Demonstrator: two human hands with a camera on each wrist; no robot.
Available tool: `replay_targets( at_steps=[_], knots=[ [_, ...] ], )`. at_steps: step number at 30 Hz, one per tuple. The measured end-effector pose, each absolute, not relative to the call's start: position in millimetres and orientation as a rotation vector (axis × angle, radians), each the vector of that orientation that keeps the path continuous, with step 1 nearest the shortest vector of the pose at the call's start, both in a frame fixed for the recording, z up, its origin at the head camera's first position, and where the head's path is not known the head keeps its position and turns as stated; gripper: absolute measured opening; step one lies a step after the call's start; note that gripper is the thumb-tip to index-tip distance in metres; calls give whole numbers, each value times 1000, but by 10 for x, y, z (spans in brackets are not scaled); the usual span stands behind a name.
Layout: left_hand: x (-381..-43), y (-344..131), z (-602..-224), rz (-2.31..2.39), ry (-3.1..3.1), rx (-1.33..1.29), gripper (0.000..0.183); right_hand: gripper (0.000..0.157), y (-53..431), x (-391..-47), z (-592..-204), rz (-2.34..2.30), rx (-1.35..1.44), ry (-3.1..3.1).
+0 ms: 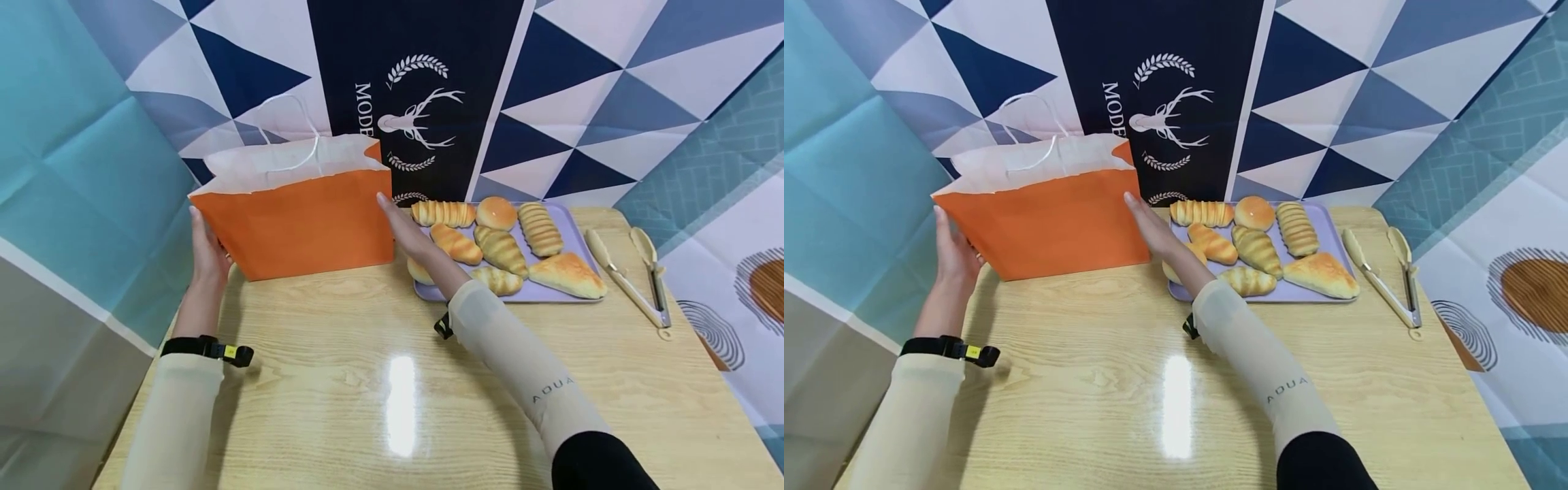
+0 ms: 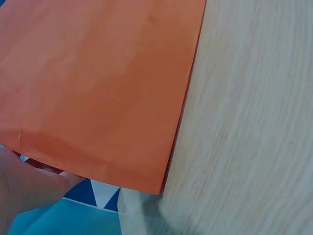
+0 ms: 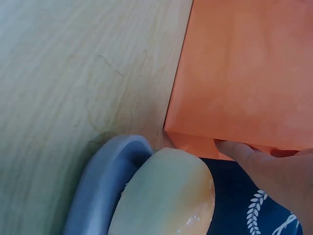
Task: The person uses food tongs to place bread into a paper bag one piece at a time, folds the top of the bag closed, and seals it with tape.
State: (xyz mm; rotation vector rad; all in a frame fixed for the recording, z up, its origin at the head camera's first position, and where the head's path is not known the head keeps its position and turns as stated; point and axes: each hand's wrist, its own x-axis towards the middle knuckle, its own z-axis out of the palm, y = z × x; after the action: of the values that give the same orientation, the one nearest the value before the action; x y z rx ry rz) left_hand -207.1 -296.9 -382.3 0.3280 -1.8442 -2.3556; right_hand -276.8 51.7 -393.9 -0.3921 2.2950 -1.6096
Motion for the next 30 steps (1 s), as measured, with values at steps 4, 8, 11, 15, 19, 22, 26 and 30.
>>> replay_targets(
  at_steps=[4,8,11,15,19,22,26,30],
  knots=[
    [-1941,-2919,-3839,-2366,-1874,297,66,92,612,-2610,-3947,-1595,-381,2290],
    [-1792,-2874,-3863,-2412,-1819,256,66,93,677,-2462,-3942,-1623,-374,2235],
    [-1669,-2860,-3872,-2411,-1814,191,68,94,708,-2357,-3945,-1622,-365,2219],
    [-1510,-2860,-3871,-2376,-1864,113,69,97,739,-2213,-3946,-1605,-347,2213],
    [-1361,-2860,-3858,-2318,-1942,85,67,100,773,-2070,-3935,-1565,-347,2226],
    [-1256,-2852,-3855,-2294,-1975,71,65,102,802,-1971,-3922,-1521,-337,2244],
    [-1133,-2833,-3864,-2296,-1987,23,63,102,842,-1847,-3917,-1491,-327,2245],
    [-1033,-2790,-3883,-2295,-1987,-13,62,97,894,-1725,-3932,-1515,-348,2212]
  ],
)
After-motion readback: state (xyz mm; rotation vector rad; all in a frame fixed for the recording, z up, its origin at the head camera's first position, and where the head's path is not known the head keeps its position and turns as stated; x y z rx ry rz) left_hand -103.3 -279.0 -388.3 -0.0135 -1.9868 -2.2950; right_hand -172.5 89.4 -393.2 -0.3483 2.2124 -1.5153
